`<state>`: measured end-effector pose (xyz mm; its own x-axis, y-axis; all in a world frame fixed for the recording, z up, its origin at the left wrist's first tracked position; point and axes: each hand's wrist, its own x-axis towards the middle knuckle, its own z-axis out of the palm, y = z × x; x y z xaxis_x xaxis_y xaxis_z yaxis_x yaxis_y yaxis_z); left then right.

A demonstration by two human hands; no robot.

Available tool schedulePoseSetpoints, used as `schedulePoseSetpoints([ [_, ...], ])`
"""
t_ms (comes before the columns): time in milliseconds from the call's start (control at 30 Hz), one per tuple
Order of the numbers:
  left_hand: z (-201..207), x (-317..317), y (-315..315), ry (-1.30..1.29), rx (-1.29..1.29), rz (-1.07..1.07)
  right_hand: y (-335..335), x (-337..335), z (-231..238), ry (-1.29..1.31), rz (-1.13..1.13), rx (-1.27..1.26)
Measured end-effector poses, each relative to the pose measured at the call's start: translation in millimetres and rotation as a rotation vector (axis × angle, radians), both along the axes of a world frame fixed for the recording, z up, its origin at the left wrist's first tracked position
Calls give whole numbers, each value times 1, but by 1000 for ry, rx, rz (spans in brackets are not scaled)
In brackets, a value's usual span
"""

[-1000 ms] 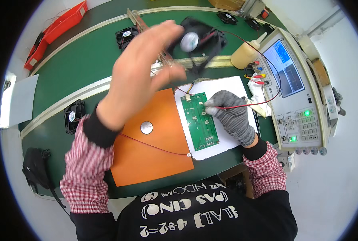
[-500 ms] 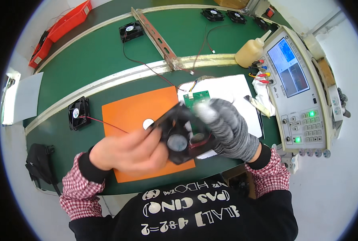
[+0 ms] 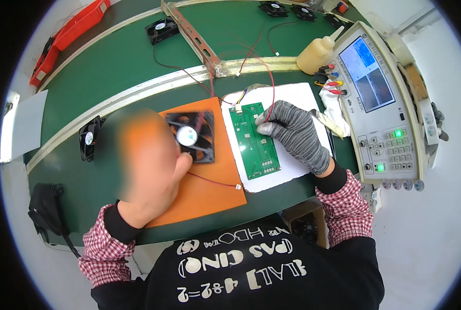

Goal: The person tests multiple small black cooling fans by connecting them to a green circuit board using red and black wires. They pick up each fan, connect the wires to the board, observe the fan spinning, and then disconnect and place the fan aside. The process is repeated for several fans on a green workbench.

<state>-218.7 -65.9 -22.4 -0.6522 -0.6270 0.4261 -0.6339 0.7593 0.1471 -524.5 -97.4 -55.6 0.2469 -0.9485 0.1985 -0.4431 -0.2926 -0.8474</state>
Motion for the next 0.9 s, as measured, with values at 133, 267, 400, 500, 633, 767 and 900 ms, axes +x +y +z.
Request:
schedulePoseSetpoints([
  [133,11,-5,-7,133,348,3,-3,1,-5,38,81,-51],
  [267,8,-11,-23,139,375,-26,-6,-1,-5,57,111,-4],
  [400,-4,-13,-25,78,268,8,-7,-2,-7,-2,117,16],
  [500,4,-13,-18,92,-7,10,-7,-5,-13,-74,168,-29],
  [633,43,1,10,185,-92,-210,-5,-2,-6,48,132,-25],
  [767,50,7,25,678,673,-409,-3,0,-5,-22,102,38],
  [900,67,4,18,344,-30,-245,-4,-7,-10,70,120,-123],
])
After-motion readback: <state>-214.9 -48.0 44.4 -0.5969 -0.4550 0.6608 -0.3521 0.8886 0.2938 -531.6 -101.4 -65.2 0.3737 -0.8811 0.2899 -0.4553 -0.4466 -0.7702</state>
